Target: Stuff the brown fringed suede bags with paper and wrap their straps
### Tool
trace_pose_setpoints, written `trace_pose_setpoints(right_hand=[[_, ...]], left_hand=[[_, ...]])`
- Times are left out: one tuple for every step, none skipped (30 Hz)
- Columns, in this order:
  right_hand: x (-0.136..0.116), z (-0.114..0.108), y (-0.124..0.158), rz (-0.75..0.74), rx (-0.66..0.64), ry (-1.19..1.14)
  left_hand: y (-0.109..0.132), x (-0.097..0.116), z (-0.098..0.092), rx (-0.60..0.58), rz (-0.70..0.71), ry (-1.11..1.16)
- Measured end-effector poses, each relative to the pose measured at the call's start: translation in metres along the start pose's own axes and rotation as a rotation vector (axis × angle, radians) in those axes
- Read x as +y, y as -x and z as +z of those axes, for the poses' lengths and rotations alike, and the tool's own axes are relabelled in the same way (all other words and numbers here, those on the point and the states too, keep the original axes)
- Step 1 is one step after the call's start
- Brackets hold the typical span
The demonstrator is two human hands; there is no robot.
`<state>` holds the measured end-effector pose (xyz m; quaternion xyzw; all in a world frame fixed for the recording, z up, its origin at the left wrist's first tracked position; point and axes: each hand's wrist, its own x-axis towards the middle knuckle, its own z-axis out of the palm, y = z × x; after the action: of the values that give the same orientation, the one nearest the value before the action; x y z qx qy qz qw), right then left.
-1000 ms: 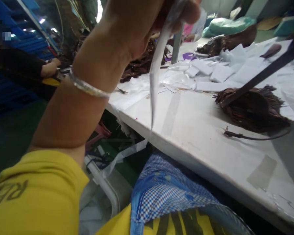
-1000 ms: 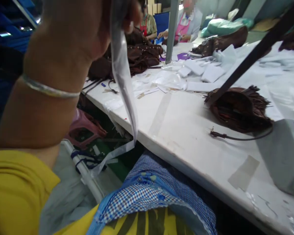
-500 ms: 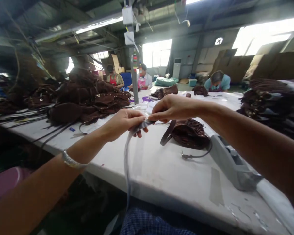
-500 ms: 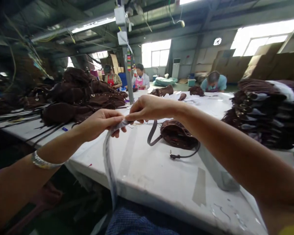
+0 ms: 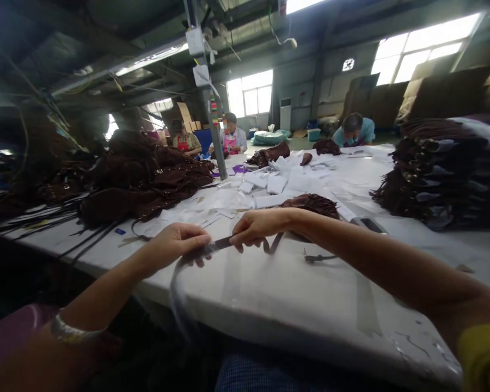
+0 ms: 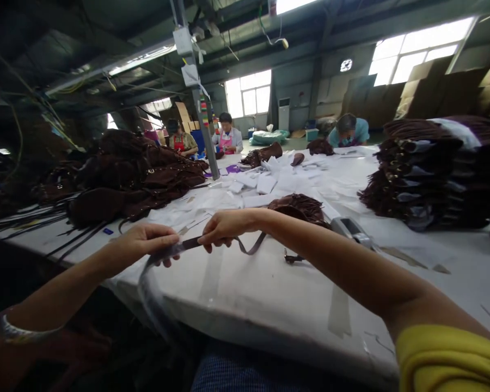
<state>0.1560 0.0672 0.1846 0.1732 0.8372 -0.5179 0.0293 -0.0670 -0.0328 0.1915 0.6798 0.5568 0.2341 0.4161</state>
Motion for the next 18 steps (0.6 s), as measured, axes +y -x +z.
trace_pose_setpoints(right_hand=[[-0.005, 0.002, -0.008, -0.017, 0.002, 0.011], [-0.008, 0.002, -0.014, -0.042, -0.001, 0.015], [-0.01, 0.001, -0.018, -0.076, -0.014, 0.011], [-0.007, -0.001, -0.019, -0.106, -0.036, 0.001], [-0.002, -0.005, -0.017, -0.12, -0.06, -0.006], [0.007, -0.009, -0.014, -0.114, -0.081, -0.003], [0.017, -0.013, -0.01, -0.089, -0.097, 0.012], [0.029, -0.016, -0.006, -0.046, -0.1, 0.037], [0.04, -0.017, -0.003, 0.001, -0.085, 0.062], [0.049, -0.017, -0.002, 0.04, -0.055, 0.076], [0.055, -0.015, -0.004, 0.062, -0.021, 0.078], [0.057, -0.012, -0.009, 0.068, 0.007, 0.069], [0.057, -0.009, -0.016, 0.058, 0.026, 0.051], [0.055, -0.005, -0.023, 0.036, 0.031, 0.033], [0.052, -0.002, -0.03, 0.013, 0.021, 0.026], [0.05, -0.001, -0.035, -0.009, 0.011, 0.033], [0.049, -0.001, -0.036, -0.024, 0.003, 0.054], [0.051, -0.004, -0.035, -0.025, -0.002, 0.088]], left_hand=[[-0.002, 0.003, 0.005, 0.008, 0.005, 0.021], [-0.003, 0.006, 0.009, 0.033, 0.024, 0.022], [-0.004, 0.007, 0.011, 0.065, 0.047, 0.001], [-0.003, 0.006, 0.01, 0.102, 0.069, -0.036], [-0.001, 0.003, 0.007, 0.14, 0.086, -0.085], [0.002, -0.003, 0.002, 0.172, 0.09, -0.135], [0.005, -0.011, -0.003, 0.193, 0.083, -0.176], [0.007, -0.019, -0.009, 0.199, 0.064, -0.198], [0.008, -0.028, -0.013, 0.193, 0.039, -0.197], [0.008, -0.036, -0.015, 0.176, 0.016, -0.174], [0.005, -0.041, -0.014, 0.151, -0.003, -0.134], [0.0, -0.044, -0.01, 0.124, -0.014, -0.089], [-0.007, -0.044, -0.003, 0.098, -0.017, -0.047], [-0.015, -0.043, 0.006, 0.077, -0.016, -0.014], [-0.023, -0.04, 0.015, 0.065, -0.007, 0.001], [-0.031, -0.037, 0.024, 0.062, 0.009, -0.001], [-0.037, -0.035, 0.031, 0.066, 0.027, -0.019], [-0.041, -0.034, 0.035, 0.078, 0.043, -0.048]])
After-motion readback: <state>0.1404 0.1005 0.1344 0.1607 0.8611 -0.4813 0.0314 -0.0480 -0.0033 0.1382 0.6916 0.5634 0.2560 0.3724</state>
